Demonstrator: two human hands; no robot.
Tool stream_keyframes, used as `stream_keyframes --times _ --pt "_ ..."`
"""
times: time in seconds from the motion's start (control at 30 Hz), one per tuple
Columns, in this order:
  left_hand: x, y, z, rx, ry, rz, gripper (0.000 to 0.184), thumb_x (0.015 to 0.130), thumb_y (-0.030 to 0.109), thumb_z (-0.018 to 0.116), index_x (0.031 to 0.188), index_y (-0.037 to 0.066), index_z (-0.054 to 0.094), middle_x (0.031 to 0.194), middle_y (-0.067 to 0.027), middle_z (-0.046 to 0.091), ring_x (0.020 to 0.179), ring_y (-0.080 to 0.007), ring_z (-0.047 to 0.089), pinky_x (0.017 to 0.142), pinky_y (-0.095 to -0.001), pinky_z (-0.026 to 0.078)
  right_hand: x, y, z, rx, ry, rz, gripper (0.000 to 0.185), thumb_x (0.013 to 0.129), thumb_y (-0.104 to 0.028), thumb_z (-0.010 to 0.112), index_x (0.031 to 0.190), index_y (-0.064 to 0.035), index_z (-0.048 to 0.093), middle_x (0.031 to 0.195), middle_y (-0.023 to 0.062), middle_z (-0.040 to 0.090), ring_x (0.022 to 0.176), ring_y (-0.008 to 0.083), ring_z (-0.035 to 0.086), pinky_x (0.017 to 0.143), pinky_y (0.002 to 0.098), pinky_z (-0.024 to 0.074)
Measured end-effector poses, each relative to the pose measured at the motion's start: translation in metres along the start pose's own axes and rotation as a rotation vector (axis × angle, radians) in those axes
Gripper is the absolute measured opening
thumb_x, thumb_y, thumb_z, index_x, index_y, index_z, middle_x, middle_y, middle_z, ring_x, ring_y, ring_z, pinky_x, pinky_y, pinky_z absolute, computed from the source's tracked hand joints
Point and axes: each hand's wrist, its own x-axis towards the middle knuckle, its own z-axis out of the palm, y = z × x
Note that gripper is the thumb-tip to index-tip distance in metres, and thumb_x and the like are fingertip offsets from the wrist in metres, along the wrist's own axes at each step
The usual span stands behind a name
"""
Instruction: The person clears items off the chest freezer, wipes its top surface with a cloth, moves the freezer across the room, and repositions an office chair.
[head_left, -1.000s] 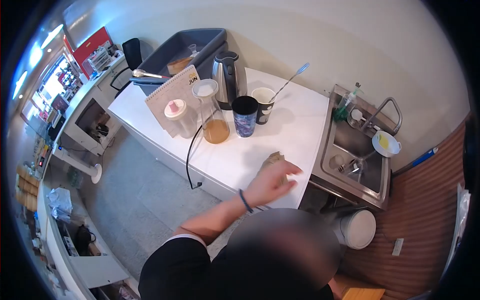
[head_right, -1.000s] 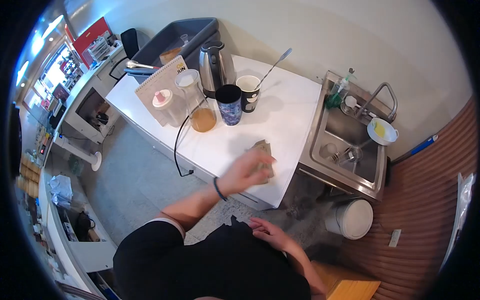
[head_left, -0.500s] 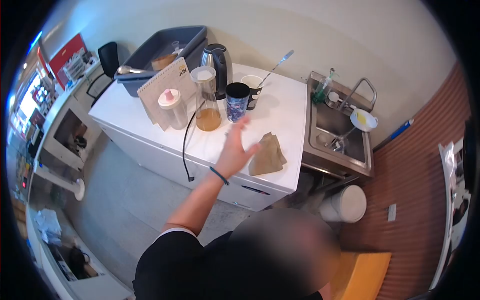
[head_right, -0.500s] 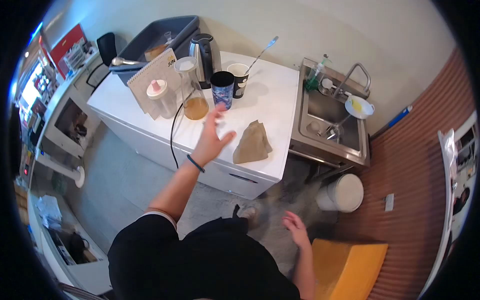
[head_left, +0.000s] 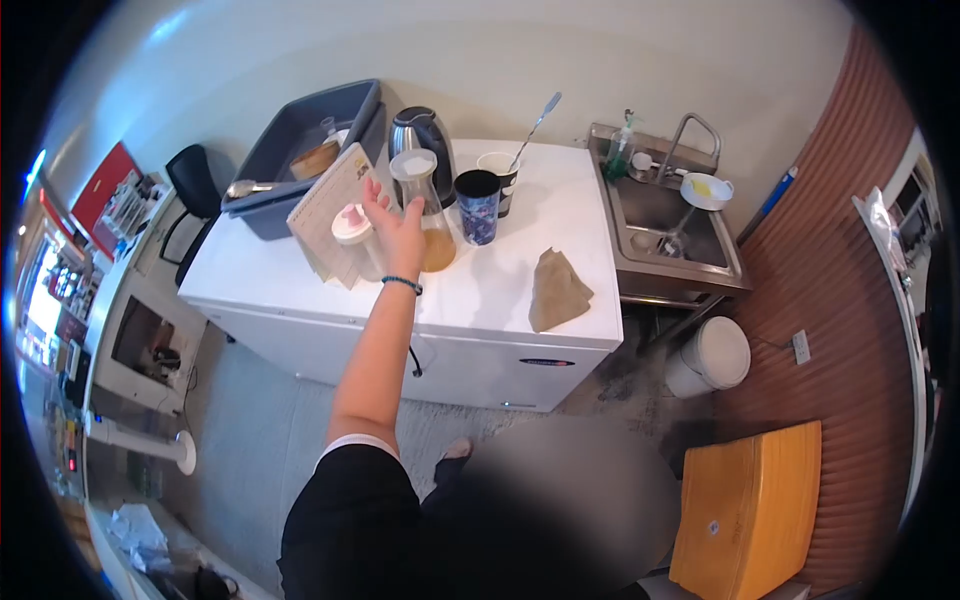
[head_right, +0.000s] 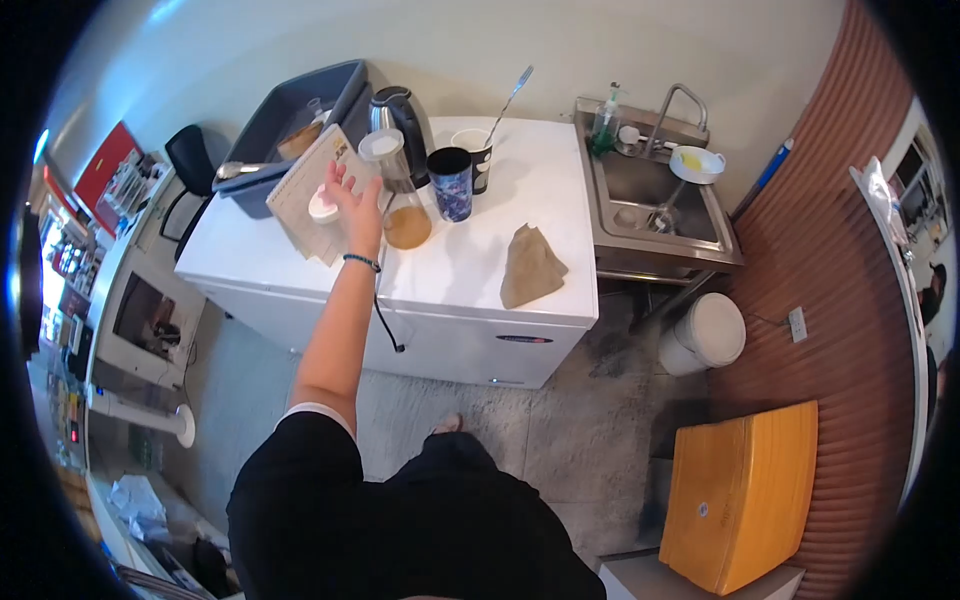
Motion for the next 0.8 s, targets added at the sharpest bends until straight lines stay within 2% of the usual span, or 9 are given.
stream_keyframes --times 0.17,0.27,0.37,0.5,0.63,0.67,0.73,0.77,0.8 --pt "0.009 0.005 0.001 -0.192 -0.115 0.032 0.064 0.069 0.004 0.056 0.123 0.008 0.023 0.120 -0.0078 0.031 0.106 -0.0210 0.036 0.085 -0.0310 0.031 -0.020 -0.016 0.073 -0.132 -0.048 -0.215 0.022 0.078 -0.021 0.047 0.094 -0.0070 0.049 0.076 0.0058 0.056 0.060 0.0147 0.052 0.050 0.0281 0.0402" --pt "0.040 0.013 -0.033 -0.178 -0.181 0.114 0.063 0.068 0.006 0.059 0.121 0.006 0.025 0.119 -0.0098 0.034 0.108 -0.0229 0.035 0.088 -0.0352 0.029 -0.030 -0.034 0.108 -0.190 -0.093 -0.380 0.023 0.077 -0.019 0.047 0.097 -0.0066 0.049 0.077 0.0059 0.056 0.060 0.0144 0.052 0.050 0.0270 0.0405" --pt "0.096 -0.006 -0.111 -0.066 0.033 0.234 0.050 0.071 0.008 0.057 0.116 0.006 0.034 0.116 -0.0069 0.037 0.104 -0.0197 0.037 0.085 -0.0325 0.031 -0.048 -0.072 0.147 -0.238 -0.174 -0.515 0.024 0.077 -0.017 0.047 0.099 -0.0063 0.048 0.077 0.0061 0.057 0.060 0.0141 0.053 0.050 0.0260 0.0408" --pt "0.120 -0.058 -0.176 0.079 0.046 0.109 0.045 0.074 0.015 0.056 0.113 0.006 0.037 0.116 -0.0062 0.038 0.103 -0.0193 0.037 0.084 -0.0325 0.031 -0.085 -0.157 0.227 -0.320 -0.334 -0.603 0.023 0.081 -0.019 0.047 0.099 -0.0044 0.047 0.082 0.0072 0.057 0.063 0.0131 0.053 0.053 0.0226 0.0403" --pt "0.116 -0.075 -0.198 0.121 -0.015 -0.030 0.044 0.076 0.020 0.054 0.114 0.006 0.036 0.116 -0.0072 0.038 0.103 -0.0197 0.036 0.086 -0.0329 0.030 -0.144 -0.242 0.341 -0.698 -0.388 -1.047 0.025 0.077 -0.014 0.053 0.099 -0.0014 0.049 0.084 0.0054 0.055 0.074 0.0124 0.053 0.065 0.0245 0.0431" --pt "0.114 -0.078 -0.202 0.079 -0.015 -0.041 0.044 0.076 0.020 0.054 0.114 0.006 0.036 0.116 -0.0074 0.038 0.104 -0.0199 0.035 0.086 -0.0332 0.030 -0.214 -0.272 0.381 -0.617 -0.601 -1.000 0.030 0.076 -0.011 0.057 0.101 -0.0003 0.047 0.084 0.0048 0.054 0.079 0.0129 0.052 0.072 0.0256 0.0425" --pt "0.111 -0.086 -0.209 0.035 -0.022 -0.046 0.043 0.077 0.019 0.053 0.114 0.006 0.035 0.116 -0.0072 0.037 0.104 -0.0200 0.035 0.086 -0.0333 0.030 -0.277 -0.303 0.451 -0.678 -0.840 -1.155 0.044 0.072 -0.009 0.061 0.111 -0.0032 0.040 0.097 0.0067 0.051 0.090 0.0144 0.050 0.080 0.0271 0.0396" --pt "0.109 -0.089 -0.212 -0.008 -0.031 -0.045 0.043 0.077 0.017 0.052 0.114 0.006 0.035 0.117 -0.0071 0.037 0.104 -0.0200 0.035 0.086 -0.0334 0.030 -0.314 -0.314 0.481 -0.693 -0.897 -1.407 0.054 0.070 -0.010 0.063 0.116 -0.0045 0.036 0.109 0.0093 0.045 0.101 0.0176 0.045 0.085 0.0295 0.0364" --pt "0.105 -0.090 -0.216 -0.010 -0.037 -0.050 0.043 0.077 0.017 0.052 0.114 0.006 0.035 0.117 -0.0071 0.037 0.104 -0.0200 0.035 0.086 -0.0334 0.030 -0.346 -0.322 0.509 -0.744 -0.879 -1.496 0.063 0.067 -0.012 0.066 0.120 -0.0051 0.033 0.117 0.0117 0.038 0.107 0.0209 0.040 0.088 0.0331 0.0341"
